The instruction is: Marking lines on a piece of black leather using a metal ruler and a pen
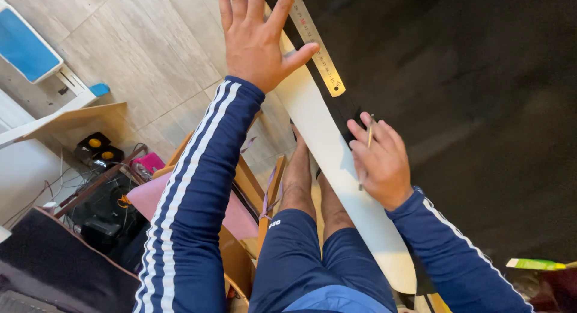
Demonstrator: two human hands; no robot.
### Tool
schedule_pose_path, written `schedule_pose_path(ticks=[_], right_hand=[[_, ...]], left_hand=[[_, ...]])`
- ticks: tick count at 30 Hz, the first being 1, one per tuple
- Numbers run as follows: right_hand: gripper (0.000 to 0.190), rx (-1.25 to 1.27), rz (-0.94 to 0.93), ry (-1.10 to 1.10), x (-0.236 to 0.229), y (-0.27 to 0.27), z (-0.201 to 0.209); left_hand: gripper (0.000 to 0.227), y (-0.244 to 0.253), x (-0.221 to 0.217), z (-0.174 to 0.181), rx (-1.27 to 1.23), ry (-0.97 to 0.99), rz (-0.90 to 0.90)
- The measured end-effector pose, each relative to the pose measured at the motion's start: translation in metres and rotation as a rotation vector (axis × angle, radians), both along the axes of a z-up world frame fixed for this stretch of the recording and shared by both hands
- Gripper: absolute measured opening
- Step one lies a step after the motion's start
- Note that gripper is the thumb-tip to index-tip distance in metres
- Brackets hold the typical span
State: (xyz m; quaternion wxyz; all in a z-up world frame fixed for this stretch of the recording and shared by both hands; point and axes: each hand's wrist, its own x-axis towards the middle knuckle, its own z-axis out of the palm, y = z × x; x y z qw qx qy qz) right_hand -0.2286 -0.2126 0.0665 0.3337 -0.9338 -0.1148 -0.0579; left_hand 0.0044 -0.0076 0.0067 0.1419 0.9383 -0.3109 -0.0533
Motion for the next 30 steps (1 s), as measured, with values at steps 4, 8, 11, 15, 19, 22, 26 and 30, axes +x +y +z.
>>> schedule_pose_path(ticks=[4, 8, 11, 15, 19, 22, 26, 30], right_hand=[[0.045, 0.245, -0.201, -0.019, 0.016, 0.003, 0.012], [0.053, 0.443, -0.301, -0.060, 0.040, 0.006, -0.008], [0.032, 0.468, -0.439, -0.162, 0.050, 0.008, -0.027], [0.017, 0.489, -0.431, -0.140, 0.054, 0.007, -0.034], [0.017, 0.475, -0.378, -0.139, 0.058, 0.009, -0.028], [0.017, 0.437, -0.385, -0.133, 0.059, 0.010, -0.031], [0.017, 0.412, -0.374, -0.107, 0.059, 0.008, -0.032], [0.018, 0.392, -0.367, -0.112, 0.060, 0.008, -0.031]], left_hand=[[0.087, -0.002, -0.002, 0.005, 0.063, 0.063, 0.008], [0.093, -0.006, 0.000, 0.007, 0.137, 0.102, 0.023], [0.098, -0.006, -0.002, 0.002, 0.240, 0.175, 0.041], [0.070, -0.010, -0.023, 0.000, -0.056, -0.030, 0.061], [0.044, -0.027, -0.045, 0.020, -0.258, -0.097, 0.066], [0.067, -0.022, -0.055, 0.027, -0.067, 0.076, 0.102], [0.107, -0.020, -0.062, 0.029, 0.114, 0.205, 0.117], [0.101, -0.022, -0.060, 0.030, 0.135, 0.171, 0.066]])
